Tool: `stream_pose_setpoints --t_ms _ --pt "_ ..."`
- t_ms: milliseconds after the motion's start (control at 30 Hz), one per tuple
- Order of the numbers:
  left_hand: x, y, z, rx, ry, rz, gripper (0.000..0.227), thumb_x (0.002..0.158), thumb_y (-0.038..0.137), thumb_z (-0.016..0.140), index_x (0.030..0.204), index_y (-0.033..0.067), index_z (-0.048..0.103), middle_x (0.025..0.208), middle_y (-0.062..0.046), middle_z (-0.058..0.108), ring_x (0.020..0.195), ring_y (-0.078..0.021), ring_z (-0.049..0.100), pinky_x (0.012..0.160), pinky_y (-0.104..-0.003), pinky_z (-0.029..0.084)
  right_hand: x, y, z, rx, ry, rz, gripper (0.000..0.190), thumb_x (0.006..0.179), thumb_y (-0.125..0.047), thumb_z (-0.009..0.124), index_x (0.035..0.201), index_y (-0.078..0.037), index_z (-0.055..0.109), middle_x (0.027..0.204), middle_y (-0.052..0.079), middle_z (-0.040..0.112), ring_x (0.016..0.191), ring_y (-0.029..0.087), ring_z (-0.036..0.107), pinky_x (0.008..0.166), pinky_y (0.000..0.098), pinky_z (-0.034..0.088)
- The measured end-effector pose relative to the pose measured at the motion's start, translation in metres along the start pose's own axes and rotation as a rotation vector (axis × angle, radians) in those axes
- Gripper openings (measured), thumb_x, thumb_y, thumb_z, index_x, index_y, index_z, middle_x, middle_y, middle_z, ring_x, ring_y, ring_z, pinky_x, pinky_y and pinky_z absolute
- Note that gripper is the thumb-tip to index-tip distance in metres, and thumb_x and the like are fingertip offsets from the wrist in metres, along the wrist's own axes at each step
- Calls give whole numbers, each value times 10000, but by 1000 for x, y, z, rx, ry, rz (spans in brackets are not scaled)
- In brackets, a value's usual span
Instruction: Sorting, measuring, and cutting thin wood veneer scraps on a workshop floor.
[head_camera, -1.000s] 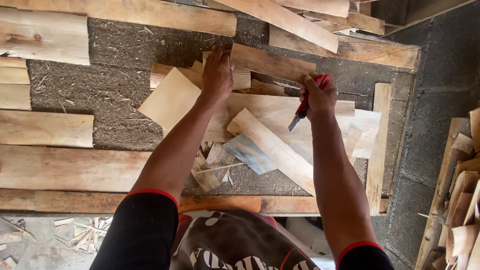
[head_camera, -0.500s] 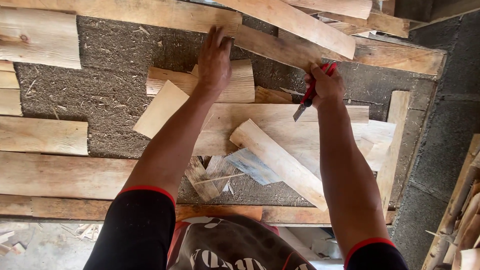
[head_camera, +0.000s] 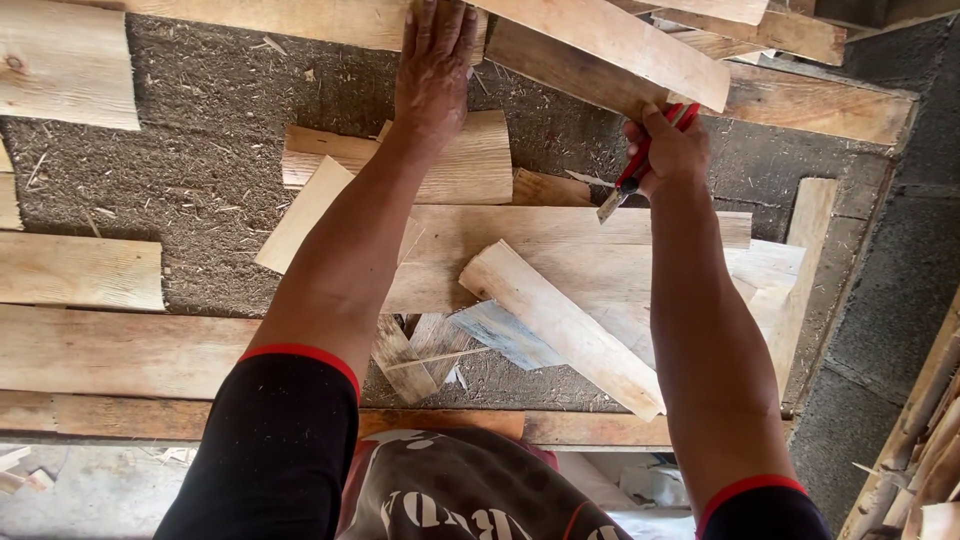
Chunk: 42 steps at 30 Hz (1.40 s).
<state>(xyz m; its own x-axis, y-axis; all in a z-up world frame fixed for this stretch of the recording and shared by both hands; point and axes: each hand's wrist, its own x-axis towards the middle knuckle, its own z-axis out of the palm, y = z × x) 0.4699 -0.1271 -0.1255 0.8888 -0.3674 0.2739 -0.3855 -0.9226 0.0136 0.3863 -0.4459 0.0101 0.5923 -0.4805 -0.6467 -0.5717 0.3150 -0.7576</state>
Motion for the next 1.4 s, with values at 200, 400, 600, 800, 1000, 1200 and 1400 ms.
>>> stream_pose_setpoints --t_ms 200,400,600,800,1000,1200,1400 --pt "-1 -1 -3 -103 -31 1 926 963 -109 603 1709 160 127 1767 -70 -30 1612 -294 -26 1338 -448 67 6 -3 2 12 42 -28 228 973 -66 721 1160 -47 593 974 126 755 679 202 738 464 277 531" --pt "-6 5 -6 -53 -82 -24 922 937 -119 580 1717 156 174 1753 -91 3 1592 -321 40 1312 -474 109 4 -5 7 18 38 -39 245 965 -50 714 1162 -60 567 977 128 746 649 205 727 437 271 521" --pt "-4 13 15 135 -126 -12 867 936 -131 628 1684 79 242 1705 -216 155 1579 -387 211 1322 -513 201 -1 -9 13 -18 107 -12 241 957 -70 727 1168 -42 615 962 139 764 648 178 744 451 262 570" --pt "10 8 -19 -119 -275 28 844 949 -39 667 1680 137 284 1648 -280 240 1496 -483 306 1277 -541 233 9 -6 17 16 81 -25 218 952 -53 733 1148 -46 637 940 137 764 639 171 734 442 253 551" --pt "5 11 -9 -127 -236 50 788 967 97 667 1659 264 329 1646 -289 225 1484 -497 242 1223 -571 214 26 4 12 62 99 -30 228 948 -14 737 1157 -44 650 947 112 775 681 173 759 474 249 572" --pt "23 22 -32 -268 -401 -56 726 1011 511 662 1606 180 409 1623 -362 187 1484 -590 205 1221 -663 192 25 2 10 146 115 -20 266 907 18 741 1130 -62 622 926 101 760 675 197 746 478 265 546" --pt "19 24 -24 -221 -348 -51 770 974 552 663 1598 162 436 1617 -370 169 1482 -582 208 1209 -673 201 23 -3 -18 321 -23 86 288 944 -12 785 1157 -4 590 889 112 632 619 164 587 514 258 536"
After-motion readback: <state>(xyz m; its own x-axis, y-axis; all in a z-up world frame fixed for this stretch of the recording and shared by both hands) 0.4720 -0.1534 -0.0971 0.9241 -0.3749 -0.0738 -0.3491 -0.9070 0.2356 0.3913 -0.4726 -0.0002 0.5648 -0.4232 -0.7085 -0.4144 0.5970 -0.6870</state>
